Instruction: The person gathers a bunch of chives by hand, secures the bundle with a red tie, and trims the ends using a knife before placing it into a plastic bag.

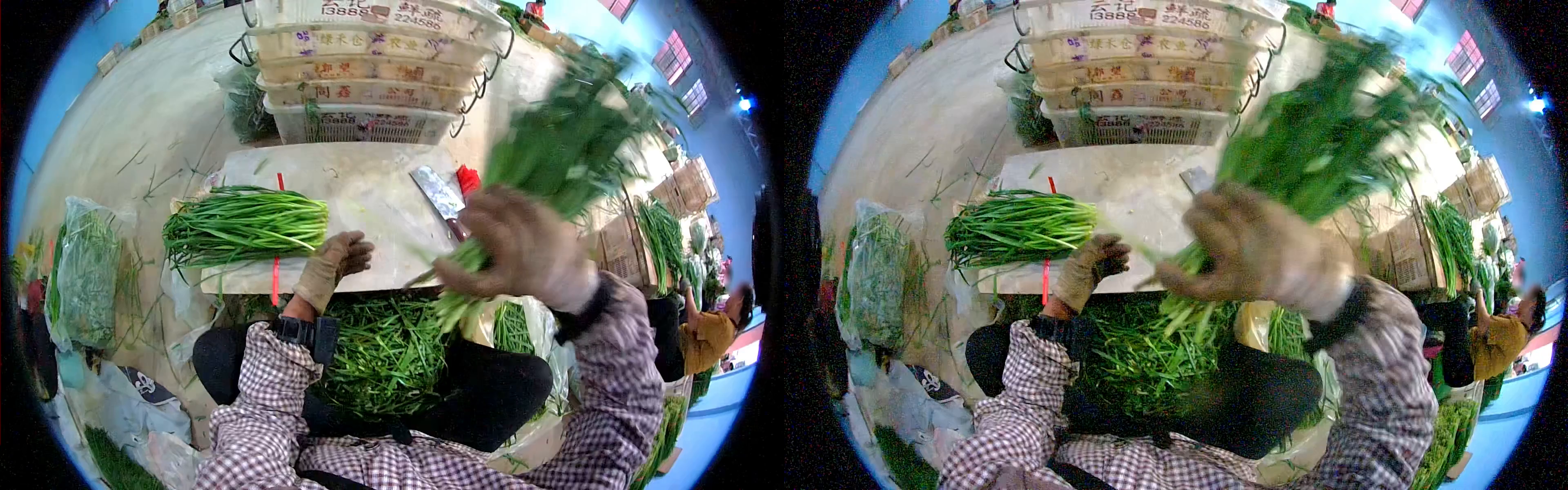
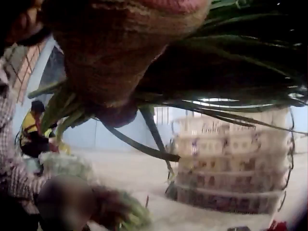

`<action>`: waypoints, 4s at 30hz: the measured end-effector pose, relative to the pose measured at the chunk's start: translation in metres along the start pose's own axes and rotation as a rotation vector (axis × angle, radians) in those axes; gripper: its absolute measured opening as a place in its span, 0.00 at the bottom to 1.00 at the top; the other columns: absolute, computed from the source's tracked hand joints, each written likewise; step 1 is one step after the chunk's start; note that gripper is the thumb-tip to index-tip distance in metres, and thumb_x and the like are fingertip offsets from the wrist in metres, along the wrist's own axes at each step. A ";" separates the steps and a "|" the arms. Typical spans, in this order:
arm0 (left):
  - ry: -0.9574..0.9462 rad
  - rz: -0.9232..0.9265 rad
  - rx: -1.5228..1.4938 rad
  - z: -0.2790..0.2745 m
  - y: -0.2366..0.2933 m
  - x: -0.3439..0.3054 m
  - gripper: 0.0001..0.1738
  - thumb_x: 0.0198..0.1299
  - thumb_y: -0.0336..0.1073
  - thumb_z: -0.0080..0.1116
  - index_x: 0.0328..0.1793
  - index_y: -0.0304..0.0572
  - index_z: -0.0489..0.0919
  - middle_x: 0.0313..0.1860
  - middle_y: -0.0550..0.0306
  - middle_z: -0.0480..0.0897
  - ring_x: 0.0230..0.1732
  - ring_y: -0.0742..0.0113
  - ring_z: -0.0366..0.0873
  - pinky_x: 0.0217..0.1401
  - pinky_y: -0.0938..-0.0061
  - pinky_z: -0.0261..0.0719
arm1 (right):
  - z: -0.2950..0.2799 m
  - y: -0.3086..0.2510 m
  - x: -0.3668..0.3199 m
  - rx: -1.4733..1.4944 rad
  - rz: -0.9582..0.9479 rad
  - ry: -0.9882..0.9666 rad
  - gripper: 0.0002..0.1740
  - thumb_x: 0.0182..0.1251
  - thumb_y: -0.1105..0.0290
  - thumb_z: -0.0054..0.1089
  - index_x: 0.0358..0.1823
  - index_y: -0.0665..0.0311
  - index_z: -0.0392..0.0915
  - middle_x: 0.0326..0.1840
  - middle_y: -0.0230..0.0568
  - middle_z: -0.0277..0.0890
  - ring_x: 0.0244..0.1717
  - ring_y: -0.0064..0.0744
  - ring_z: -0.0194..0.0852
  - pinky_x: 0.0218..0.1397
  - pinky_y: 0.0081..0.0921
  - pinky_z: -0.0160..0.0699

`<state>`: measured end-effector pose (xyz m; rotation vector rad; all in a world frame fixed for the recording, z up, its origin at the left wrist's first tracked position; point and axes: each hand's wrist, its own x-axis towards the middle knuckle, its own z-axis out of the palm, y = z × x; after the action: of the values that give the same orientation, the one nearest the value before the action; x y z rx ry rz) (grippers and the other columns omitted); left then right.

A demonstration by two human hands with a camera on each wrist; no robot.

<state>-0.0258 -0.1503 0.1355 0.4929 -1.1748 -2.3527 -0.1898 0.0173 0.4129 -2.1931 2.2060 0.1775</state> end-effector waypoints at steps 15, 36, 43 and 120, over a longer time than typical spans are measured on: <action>0.162 -0.358 0.429 -0.044 -0.072 0.071 0.46 0.61 0.54 0.60 0.78 0.44 0.53 0.75 0.48 0.60 0.73 0.53 0.60 0.68 0.59 0.65 | 0.220 0.007 0.031 -0.040 -0.690 -0.109 0.42 0.54 0.58 0.66 0.72 0.34 0.57 0.78 0.42 0.51 0.75 0.48 0.54 0.77 0.53 0.49; 0.129 -0.556 0.366 -0.009 -0.073 0.147 0.47 0.53 0.65 0.65 0.68 0.36 0.70 0.65 0.50 0.74 0.63 0.57 0.70 0.62 0.65 0.70 | 0.268 0.038 0.095 1.822 0.550 -0.004 0.33 0.59 0.59 0.70 0.60 0.74 0.71 0.48 0.47 0.80 0.48 0.33 0.78 0.51 0.26 0.77; 0.177 -0.221 0.494 0.061 -0.025 0.041 0.36 0.53 0.51 0.72 0.62 0.37 0.75 0.54 0.50 0.82 0.53 0.58 0.78 0.60 0.67 0.73 | 0.247 -0.016 0.048 1.459 0.346 0.431 0.39 0.52 0.69 0.73 0.65 0.69 0.64 0.56 0.46 0.75 0.54 0.37 0.74 0.58 0.31 0.76; -0.011 0.621 -0.122 -0.150 0.303 -0.133 0.17 0.65 0.48 0.54 0.49 0.44 0.78 0.45 0.54 0.83 0.52 0.57 0.77 0.65 0.60 0.71 | 0.158 -0.110 -0.067 0.753 0.130 0.490 0.44 0.48 0.43 0.71 0.61 0.65 0.71 0.63 0.55 0.71 0.64 0.52 0.68 0.67 0.39 0.69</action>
<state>0.2333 -0.3344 0.3110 0.0524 -0.9982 -1.8683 -0.0892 0.0992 0.2555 -1.7677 2.0861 -1.1028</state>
